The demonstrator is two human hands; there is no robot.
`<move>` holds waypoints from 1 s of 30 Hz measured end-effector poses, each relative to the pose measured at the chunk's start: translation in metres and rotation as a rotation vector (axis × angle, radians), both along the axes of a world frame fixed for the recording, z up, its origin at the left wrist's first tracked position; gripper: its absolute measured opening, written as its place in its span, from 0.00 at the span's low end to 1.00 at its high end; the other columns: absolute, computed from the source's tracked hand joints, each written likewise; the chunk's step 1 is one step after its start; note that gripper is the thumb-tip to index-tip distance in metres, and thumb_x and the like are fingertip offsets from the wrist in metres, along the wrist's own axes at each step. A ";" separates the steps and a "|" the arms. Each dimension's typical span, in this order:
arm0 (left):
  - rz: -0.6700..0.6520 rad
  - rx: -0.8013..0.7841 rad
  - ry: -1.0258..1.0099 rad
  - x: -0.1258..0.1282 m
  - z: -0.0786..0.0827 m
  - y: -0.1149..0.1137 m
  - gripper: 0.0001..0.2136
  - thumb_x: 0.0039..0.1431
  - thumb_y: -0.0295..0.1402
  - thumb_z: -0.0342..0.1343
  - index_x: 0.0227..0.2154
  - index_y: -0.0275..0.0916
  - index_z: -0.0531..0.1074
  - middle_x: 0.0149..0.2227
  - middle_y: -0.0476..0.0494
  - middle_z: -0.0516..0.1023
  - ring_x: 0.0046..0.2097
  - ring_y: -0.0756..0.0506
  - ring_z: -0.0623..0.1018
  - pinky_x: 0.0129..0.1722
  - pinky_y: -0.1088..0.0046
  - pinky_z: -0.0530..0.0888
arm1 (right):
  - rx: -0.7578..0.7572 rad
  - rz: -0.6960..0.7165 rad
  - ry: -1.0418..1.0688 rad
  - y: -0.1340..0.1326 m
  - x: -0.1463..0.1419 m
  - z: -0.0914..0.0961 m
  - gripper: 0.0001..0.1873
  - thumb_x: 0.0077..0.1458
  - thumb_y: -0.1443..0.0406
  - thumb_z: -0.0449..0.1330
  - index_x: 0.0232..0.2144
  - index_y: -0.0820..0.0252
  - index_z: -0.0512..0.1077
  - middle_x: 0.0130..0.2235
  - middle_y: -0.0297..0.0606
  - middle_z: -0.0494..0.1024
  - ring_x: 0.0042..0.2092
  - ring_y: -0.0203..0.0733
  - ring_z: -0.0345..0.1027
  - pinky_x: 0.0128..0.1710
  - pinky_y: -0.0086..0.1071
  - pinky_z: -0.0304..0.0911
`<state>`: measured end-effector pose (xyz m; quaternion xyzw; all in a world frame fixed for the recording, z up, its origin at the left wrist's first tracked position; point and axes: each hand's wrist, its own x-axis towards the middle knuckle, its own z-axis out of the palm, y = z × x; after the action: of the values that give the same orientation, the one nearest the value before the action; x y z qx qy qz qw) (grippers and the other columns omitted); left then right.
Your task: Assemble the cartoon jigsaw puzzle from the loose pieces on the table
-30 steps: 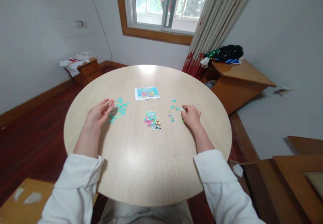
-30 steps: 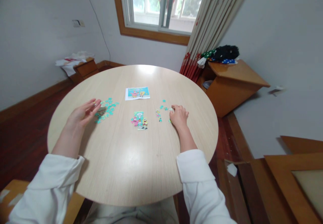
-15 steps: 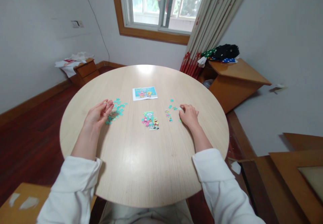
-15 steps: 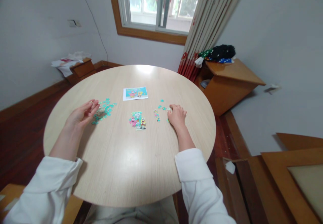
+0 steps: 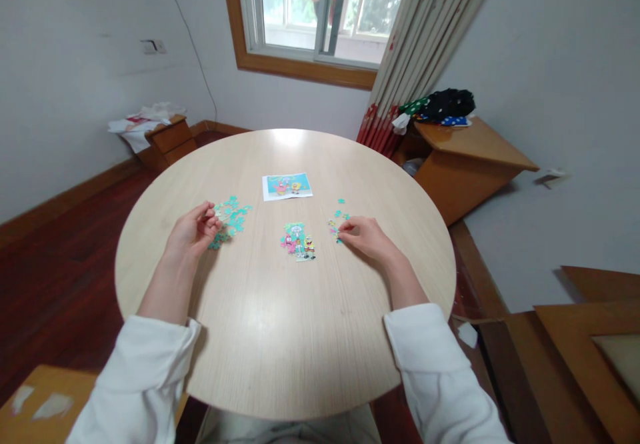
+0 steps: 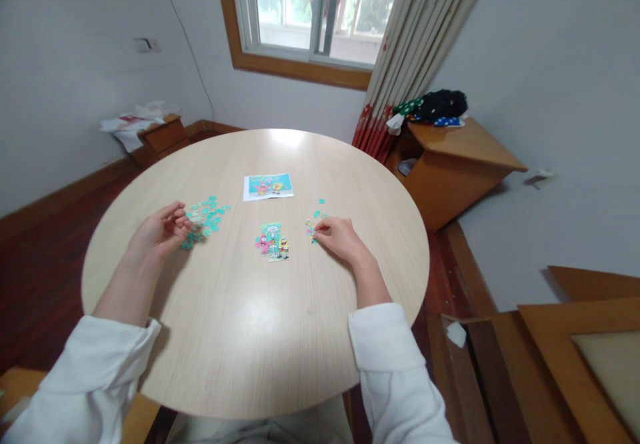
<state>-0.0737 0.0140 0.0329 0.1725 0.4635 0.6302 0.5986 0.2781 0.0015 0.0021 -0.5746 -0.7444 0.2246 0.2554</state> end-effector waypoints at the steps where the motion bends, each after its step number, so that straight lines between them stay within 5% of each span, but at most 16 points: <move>1: -0.006 0.002 -0.029 0.000 0.001 -0.001 0.13 0.59 0.21 0.47 0.20 0.35 0.65 0.13 0.55 0.61 0.14 0.58 0.61 0.15 0.87 0.64 | -0.020 0.013 -0.011 -0.001 -0.001 0.001 0.06 0.48 0.64 0.61 0.29 0.60 0.76 0.31 0.38 0.79 0.35 0.40 0.70 0.39 0.34 0.62; 9: -0.059 0.002 -0.112 0.011 0.005 -0.007 0.13 0.59 0.22 0.47 0.19 0.36 0.62 0.12 0.57 0.54 0.14 0.58 0.56 0.14 0.86 0.58 | -0.064 -0.006 -0.080 0.000 0.001 0.001 0.08 0.43 0.65 0.65 0.30 0.59 0.76 0.32 0.36 0.77 0.35 0.39 0.68 0.37 0.33 0.61; 18: -0.166 -0.105 -0.045 0.034 -0.009 -0.006 0.12 0.57 0.23 0.48 0.18 0.36 0.62 0.11 0.57 0.55 0.14 0.57 0.56 0.15 0.84 0.57 | -0.116 0.018 -0.076 -0.003 0.000 0.005 0.05 0.47 0.64 0.61 0.30 0.60 0.73 0.30 0.34 0.75 0.34 0.38 0.67 0.35 0.32 0.59; 30: -0.208 -0.091 -0.020 0.033 -0.015 -0.004 0.12 0.56 0.23 0.49 0.18 0.35 0.62 0.12 0.57 0.55 0.14 0.57 0.57 0.16 0.83 0.58 | -0.177 0.051 0.017 -0.004 -0.003 0.006 0.04 0.46 0.65 0.59 0.26 0.60 0.68 0.26 0.31 0.70 0.30 0.35 0.63 0.32 0.30 0.56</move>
<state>-0.0405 0.0097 0.0175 0.1858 0.4654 0.5446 0.6725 0.2752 -0.0022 0.0081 -0.5738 -0.7339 0.3009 0.2039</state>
